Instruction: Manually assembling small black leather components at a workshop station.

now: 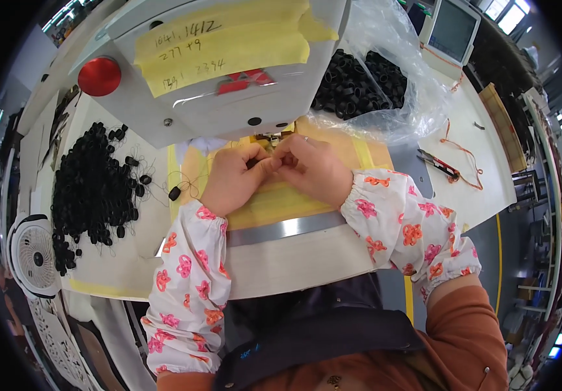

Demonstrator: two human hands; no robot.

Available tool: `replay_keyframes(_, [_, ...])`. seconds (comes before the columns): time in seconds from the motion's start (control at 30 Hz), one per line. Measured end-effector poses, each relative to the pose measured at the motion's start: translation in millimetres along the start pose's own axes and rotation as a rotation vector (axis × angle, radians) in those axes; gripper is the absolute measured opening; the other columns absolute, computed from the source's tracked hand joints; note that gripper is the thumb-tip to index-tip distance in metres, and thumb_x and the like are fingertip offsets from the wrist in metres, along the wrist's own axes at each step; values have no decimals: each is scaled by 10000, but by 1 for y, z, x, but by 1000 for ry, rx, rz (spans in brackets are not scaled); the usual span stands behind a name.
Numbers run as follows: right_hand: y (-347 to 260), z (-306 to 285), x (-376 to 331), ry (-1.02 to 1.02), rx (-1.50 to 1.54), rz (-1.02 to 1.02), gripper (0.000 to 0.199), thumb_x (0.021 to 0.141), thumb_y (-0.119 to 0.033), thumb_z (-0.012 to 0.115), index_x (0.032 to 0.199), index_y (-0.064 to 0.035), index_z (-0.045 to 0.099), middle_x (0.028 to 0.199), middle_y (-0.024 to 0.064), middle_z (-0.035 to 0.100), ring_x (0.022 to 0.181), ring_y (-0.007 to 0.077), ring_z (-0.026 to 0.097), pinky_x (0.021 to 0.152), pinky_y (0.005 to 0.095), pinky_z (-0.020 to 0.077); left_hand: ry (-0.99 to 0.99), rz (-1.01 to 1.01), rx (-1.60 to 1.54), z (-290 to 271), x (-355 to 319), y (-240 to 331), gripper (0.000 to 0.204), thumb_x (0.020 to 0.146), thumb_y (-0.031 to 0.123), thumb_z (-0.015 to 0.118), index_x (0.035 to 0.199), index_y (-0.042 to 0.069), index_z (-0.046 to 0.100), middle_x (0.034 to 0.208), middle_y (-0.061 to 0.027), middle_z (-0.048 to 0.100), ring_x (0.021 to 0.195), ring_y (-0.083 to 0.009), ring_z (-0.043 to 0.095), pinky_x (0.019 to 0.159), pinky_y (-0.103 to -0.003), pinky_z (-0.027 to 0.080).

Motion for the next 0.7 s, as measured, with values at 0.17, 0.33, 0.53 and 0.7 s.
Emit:
replay_keyframes(0.17, [10,-10,4,31,72,166,155,690,0,633,814,9,539,698,81,581,610,154,572,556,260,466,116,86,63,-3,-2,10,168,751,170,622,805,13,604,601,-60,569,524,-123,495,530,-249,404])
replay_keyframes(0.33, [25,-9,6,43,114,298,152,690,-4,650,808,32,562,709,71,596,623,110,573,568,233,472,194,134,-19,-2,3,-2,170,731,154,628,819,12,598,678,-78,607,592,-174,559,549,-278,423])
replay_keyframes(0.53, [22,-12,10,106,-39,186,119,680,-4,647,776,27,583,691,105,596,607,148,581,550,253,463,280,100,90,-1,6,1,171,735,176,617,785,13,605,655,-96,601,584,-204,568,551,-297,432])
replay_keyframes(0.7, [25,-14,13,178,6,203,71,664,1,625,717,24,584,667,156,585,587,290,577,536,332,452,313,68,199,-2,8,1,212,754,228,590,790,22,626,646,-103,608,569,-230,577,541,-304,437])
Point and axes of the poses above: each hand's wrist, its own x-axis towards the middle knuckle, its own z-axis out of the palm, y = z × x, the point moved 6 cm from there along x, towards the middle knuckle
